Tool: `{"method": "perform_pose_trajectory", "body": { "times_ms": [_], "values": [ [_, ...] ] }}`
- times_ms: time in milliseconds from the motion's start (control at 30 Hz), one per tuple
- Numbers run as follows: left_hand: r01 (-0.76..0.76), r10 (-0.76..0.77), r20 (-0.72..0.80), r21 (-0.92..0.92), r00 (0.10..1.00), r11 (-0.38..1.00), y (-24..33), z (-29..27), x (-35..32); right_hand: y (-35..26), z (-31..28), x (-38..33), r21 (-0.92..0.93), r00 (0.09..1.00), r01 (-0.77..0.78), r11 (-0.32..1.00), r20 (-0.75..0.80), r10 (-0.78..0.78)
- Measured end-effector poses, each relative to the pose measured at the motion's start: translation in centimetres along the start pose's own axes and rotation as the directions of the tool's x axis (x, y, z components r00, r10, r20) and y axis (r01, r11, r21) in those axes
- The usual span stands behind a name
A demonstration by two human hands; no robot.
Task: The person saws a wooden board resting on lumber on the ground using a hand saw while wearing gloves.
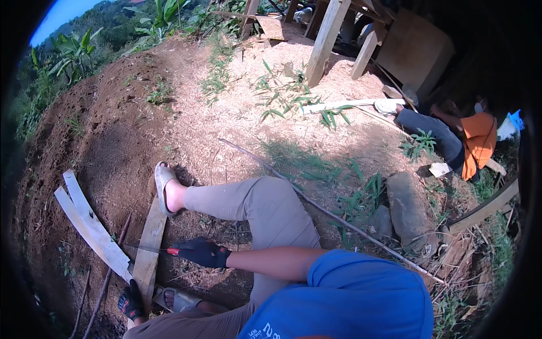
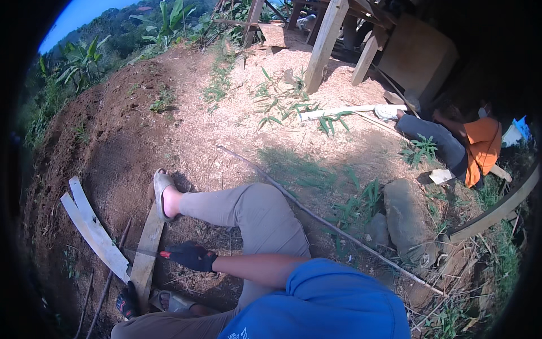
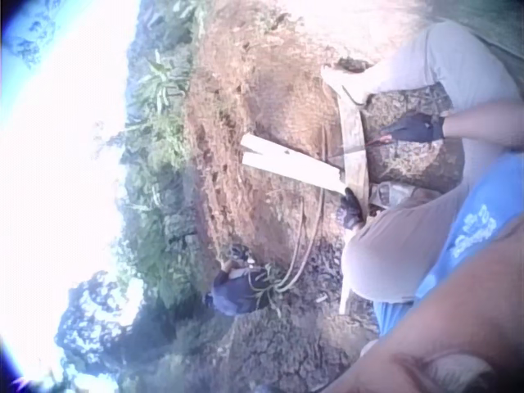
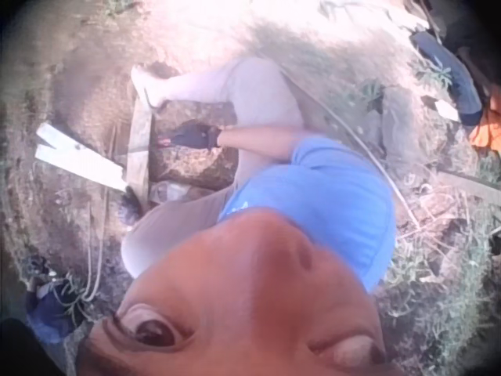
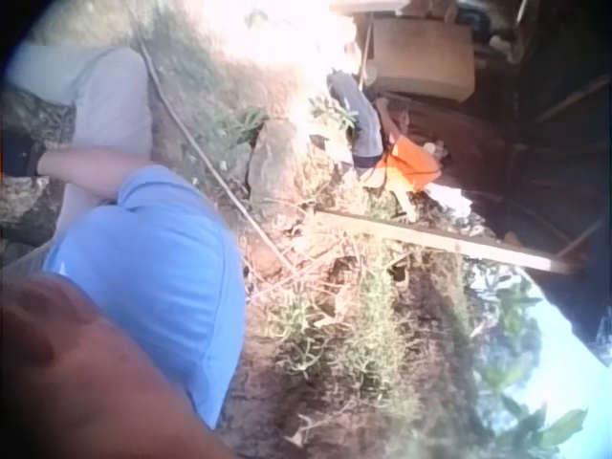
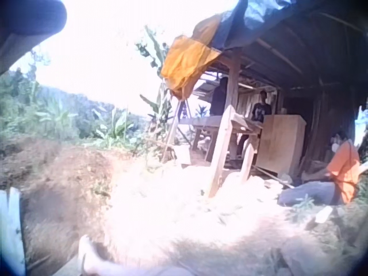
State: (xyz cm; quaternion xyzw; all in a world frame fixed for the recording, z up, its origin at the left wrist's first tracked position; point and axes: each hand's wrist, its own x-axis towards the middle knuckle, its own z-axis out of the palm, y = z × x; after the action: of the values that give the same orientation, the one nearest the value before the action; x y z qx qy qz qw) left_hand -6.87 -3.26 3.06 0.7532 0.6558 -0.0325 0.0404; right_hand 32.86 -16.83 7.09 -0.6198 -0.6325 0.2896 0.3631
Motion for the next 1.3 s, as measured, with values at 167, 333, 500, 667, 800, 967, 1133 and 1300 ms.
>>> {"method": "perform_pose_trajectory", "body": {
  "times_ms": [167,333,500,667,800,967,1133,1300],
  "values": [
    [-0.073,0.074,-0.074,0.022,0.994,0.997,0.1,1.4,-0.9,-1.1,-8.2,-6.9,0.060,0.979,-0.174,0.983,0.118,0.167],
    [0.030,-0.029,-0.034,0.029,0.999,0.999,0.5,1.0,-0.9,-3.6,-6.4,-5.0,0.073,0.994,-0.054,0.996,0.102,0.046],
    [-0.037,0.039,-0.034,0.065,0.999,0.997,-0.3,1.8,-0.3,-2.2,-0.6,2.3,-0.039,0.998,0.011,0.999,0.056,-0.009],
    [0.056,-0.055,0.026,-0.034,0.998,0.998,0.9,1.5,-0.1,0.7,1.8,2.8,0.031,1.000,0.002,1.000,0.005,-0.002],
    [0.034,-0.035,-0.032,-0.029,0.999,0.999,0.9,-0.6,-0.8,-1.0,0.3,-1.3,0.079,0.999,0.049,0.996,0.015,-0.050],
    [0.059,-0.059,-0.016,-0.004,0.998,0.998,1.2,0.5,-0.6,-0.9,-8.2,-9.7,0.178,0.986,-0.161,0.971,0.071,0.151],
    [0.088,-0.089,0.064,0.031,0.994,0.996,1.4,0.1,-0.8,-1.8,-9.7,-10.2,0.054,0.977,-0.212,0.976,0.009,0.212],
    [0.033,-0.036,0.034,0.078,0.999,0.996,0.7,0.3,-0.4,0.6,-10.3,-8.2,0.067,0.996,-0.080,0.995,0.035,0.078]
  ]
}}
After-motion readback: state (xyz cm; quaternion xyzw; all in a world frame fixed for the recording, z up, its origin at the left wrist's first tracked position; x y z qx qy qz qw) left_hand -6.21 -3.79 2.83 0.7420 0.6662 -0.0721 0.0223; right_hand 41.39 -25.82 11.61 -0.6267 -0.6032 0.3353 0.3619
